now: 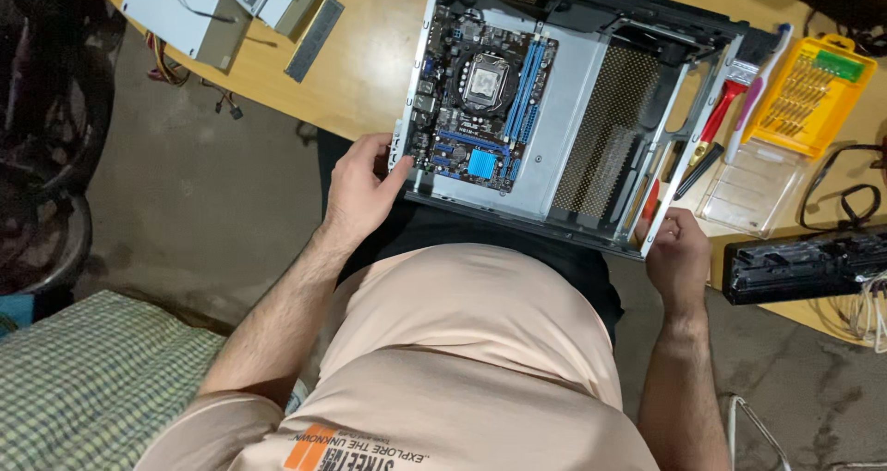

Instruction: The person removes a CPU cooler from a motherboard inside a computer case, then uses a screwdriver to unscrew and remove a graphics card from the motherboard. The removed components are placed on the table.

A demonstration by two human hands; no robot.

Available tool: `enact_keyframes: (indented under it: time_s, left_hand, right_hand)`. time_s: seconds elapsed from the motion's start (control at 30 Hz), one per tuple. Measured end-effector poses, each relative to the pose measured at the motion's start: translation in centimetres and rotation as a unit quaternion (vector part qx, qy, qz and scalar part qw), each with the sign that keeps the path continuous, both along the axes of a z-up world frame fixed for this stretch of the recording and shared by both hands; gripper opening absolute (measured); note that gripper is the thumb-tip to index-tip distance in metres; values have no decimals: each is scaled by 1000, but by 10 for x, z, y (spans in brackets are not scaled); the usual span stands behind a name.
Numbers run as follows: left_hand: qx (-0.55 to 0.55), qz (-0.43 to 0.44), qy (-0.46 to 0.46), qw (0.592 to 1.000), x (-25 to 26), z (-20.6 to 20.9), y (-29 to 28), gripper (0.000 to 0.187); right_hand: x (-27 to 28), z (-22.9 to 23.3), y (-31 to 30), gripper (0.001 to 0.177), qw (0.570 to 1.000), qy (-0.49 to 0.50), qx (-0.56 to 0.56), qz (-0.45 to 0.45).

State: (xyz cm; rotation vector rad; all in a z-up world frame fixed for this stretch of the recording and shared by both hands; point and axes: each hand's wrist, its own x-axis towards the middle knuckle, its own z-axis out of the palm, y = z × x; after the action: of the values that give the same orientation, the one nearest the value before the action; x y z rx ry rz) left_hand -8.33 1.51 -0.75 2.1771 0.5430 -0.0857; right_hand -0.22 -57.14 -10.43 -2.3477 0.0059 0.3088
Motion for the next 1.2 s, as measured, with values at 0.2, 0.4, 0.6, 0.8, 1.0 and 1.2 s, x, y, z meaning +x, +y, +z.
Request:
enact_keyframes:
  time_s: [0.2,0.4,0.6,0.8,1.0,1.2]
  left_hand:
    - [-20,0,-18,1000,-3,-9,11,51]
    - [-91,42,-20,995,-6,16,4,33]
    - [154,-123,-322,926,-6,58,-24,17]
    - [206,-368,-165,891,15,49,-66,51]
    - [268,-373,-38,888,25,41,-85,91]
    - [304,-319,-82,894,14,22,-81,101]
  right_hand:
    - [16,-8,-17,32,993,60,81,-61]
    - [4,94,32,38,990,-51,117,-67]
    - [15,163,75,33,924,-47,334,-181]
    - [20,182,155,31,950,15,305,-68]
    - [10,101,144,34,948,-74,309,-8]
    - [3,109,155,31,962,-140,230,39]
